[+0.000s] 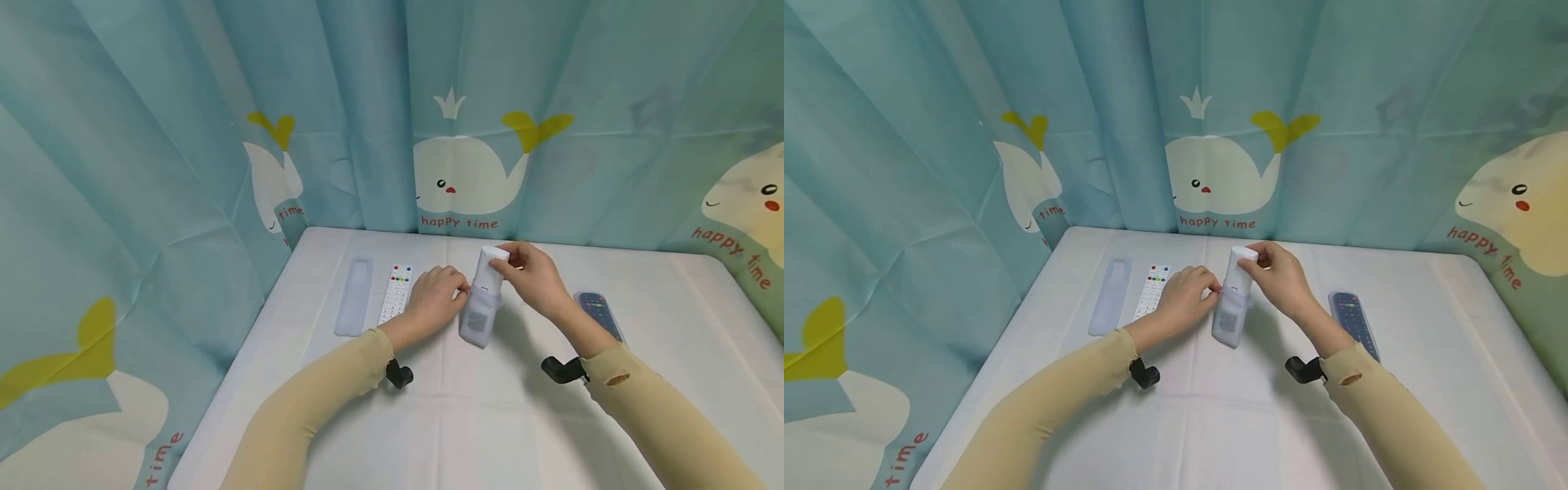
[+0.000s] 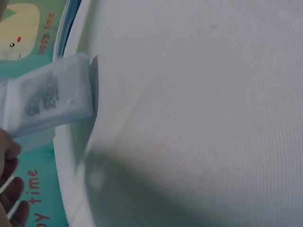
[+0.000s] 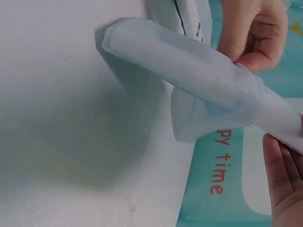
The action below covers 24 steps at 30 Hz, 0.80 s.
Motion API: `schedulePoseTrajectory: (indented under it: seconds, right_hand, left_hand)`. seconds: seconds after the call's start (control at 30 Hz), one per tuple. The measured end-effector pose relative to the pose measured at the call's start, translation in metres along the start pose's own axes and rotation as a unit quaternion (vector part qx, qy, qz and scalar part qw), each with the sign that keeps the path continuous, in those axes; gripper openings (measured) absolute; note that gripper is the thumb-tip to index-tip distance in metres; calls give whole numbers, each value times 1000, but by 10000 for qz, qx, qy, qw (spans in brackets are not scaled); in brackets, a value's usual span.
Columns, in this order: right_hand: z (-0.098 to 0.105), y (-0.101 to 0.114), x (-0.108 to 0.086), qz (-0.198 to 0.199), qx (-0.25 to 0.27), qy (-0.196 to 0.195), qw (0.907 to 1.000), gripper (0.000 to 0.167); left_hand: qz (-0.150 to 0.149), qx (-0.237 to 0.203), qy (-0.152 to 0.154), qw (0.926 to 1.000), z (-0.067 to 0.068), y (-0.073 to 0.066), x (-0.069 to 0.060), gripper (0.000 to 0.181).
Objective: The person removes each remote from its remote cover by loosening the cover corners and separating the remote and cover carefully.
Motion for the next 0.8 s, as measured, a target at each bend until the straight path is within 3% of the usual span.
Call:
schedulePoseTrajectory:
  seconds: [0.2, 0.33, 0.57, 0.7, 0.8]
  right_hand:
    - [0, 1, -3, 65, 68, -17, 10000, 42]
    - [0, 0, -2, 87, 64, -56, 9999, 42]
    - [1, -2, 0, -157, -47, -151, 9998, 46]
    - [1, -3, 2, -363, -72, -178, 9992, 50]
    - [1, -3, 3, -497, -62, -191, 9986, 53]
  left_hand:
    - [8, 269, 762, 9967, -10, -2, -7, 6]
    - [31, 271, 917, 9954, -16, -1, -11, 5]
    - [26, 107, 600, 9981, -16, 1, -14, 7]
    - [19, -166, 102, 9998, -7, 0, -13, 13]
    - [-267, -435, -252, 9984, 1, -7, -11, 15]
Point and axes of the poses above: each hand's wrist, its own x-axis towards the middle knuckle, its own z-axis out of the back of the hand, y = z × x, the point moved 6 cm from there along x, towards the middle knuckle, and after that the axes turned 3 degrees about z, right-handed, at the moved point
